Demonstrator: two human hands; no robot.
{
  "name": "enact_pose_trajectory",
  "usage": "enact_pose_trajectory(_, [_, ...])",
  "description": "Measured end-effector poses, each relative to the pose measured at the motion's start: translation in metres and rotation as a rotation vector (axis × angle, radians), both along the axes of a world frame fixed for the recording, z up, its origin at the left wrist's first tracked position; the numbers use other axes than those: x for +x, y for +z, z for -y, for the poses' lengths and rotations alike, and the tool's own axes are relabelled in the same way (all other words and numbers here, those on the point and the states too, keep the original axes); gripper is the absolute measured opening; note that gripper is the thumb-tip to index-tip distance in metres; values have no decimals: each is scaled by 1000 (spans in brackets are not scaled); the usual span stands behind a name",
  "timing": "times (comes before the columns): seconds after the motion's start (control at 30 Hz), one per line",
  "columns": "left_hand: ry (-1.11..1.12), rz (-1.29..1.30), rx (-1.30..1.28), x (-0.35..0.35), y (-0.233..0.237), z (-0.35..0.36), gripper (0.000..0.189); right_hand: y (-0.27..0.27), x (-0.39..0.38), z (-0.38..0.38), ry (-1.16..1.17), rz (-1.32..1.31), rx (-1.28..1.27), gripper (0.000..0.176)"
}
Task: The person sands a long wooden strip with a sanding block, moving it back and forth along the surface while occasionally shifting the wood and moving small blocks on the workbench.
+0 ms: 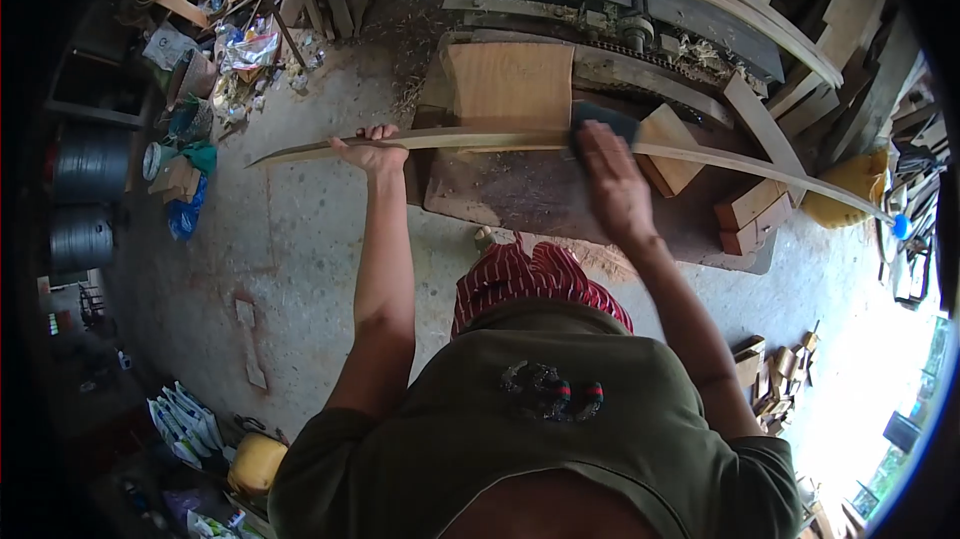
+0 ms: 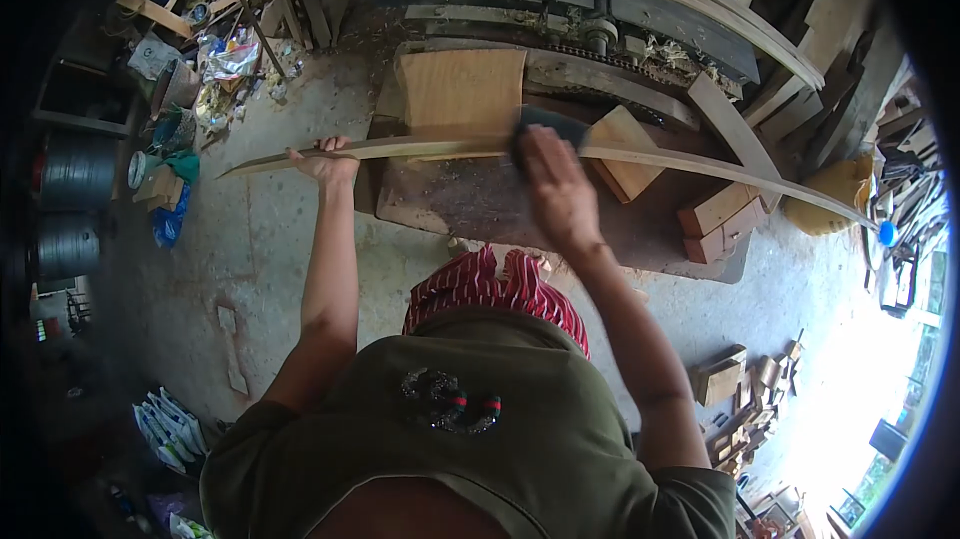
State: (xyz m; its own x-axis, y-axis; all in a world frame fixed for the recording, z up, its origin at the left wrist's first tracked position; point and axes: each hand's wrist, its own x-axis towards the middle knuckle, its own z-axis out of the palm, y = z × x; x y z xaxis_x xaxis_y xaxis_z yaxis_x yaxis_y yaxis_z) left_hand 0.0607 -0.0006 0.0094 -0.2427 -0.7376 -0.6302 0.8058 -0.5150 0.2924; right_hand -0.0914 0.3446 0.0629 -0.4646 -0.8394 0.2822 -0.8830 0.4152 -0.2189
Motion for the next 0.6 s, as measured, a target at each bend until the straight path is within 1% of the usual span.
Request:
enact_pose_trajectory(0.03, [2, 12, 7, -1, 0, 0, 62, 1, -10, -17, -76, 36, -77, 65])
enact_pose_trajectory(0.07, [7, 21, 14, -4, -2, -1, 63, 2, -20, -31, -143, -91, -54, 60])
enact_pose_trajectory(0.13, [25, 56, 25, -5, -1, -2, 64, -3, -23, -34, -205, -178, -30, 56])
enact_pose_trajectory(0.2, [32, 88, 30, -6, -4, 1, 64, 0, -7, -2, -196, 51, -106, 54])
enact_pose_trajectory(0.23, [10, 79, 17, -2, -11, 8, 65, -4, 8, 21, -127, 31, -60, 54])
enact_pose_trajectory(0.27, [-28, 67, 8, -3, -17, 12, 65, -13, 22, 44, -4, -11, 7, 54])
enact_pose_trajectory(0.3, [-46, 86, 12, -5, -15, 11, 66, -24, 37, 71, 70, -97, 94, 56])
enact_pose_trajectory(0.33, [-59, 104, 16, -5, -12, 11, 67, -16, 49, 92, 154, -4, 50, 55])
enact_pose_trajectory(0.4, [-70, 167, 31, -5, -15, 18, 67, -21, 59, 118, 191, 15, -103, 55])
enact_pose_trajectory(0.43, [-89, 162, 34, -9, -11, 14, 67, -19, 53, 108, 172, 10, -98, 55])
enact_pose_trajectory(0.5, [-32, 254, 93, -11, 0, 11, 66, -10, 35, 77, 146, -75, 66, 54])
enact_pose_trajectory(0.53, [-25, 249, 98, -12, -1, 11, 66, -11, 19, 51, 53, 53, -41, 56])
enact_pose_trajectory(0.57, [-16, 263, 94, -13, -3, 12, 65, -14, 1, 20, -64, 29, -66, 57])
enact_pose_trajectory(0.6, [-5, 278, 90, -12, -5, 12, 64, -15, -18, -14, -131, -40, 14, 55])
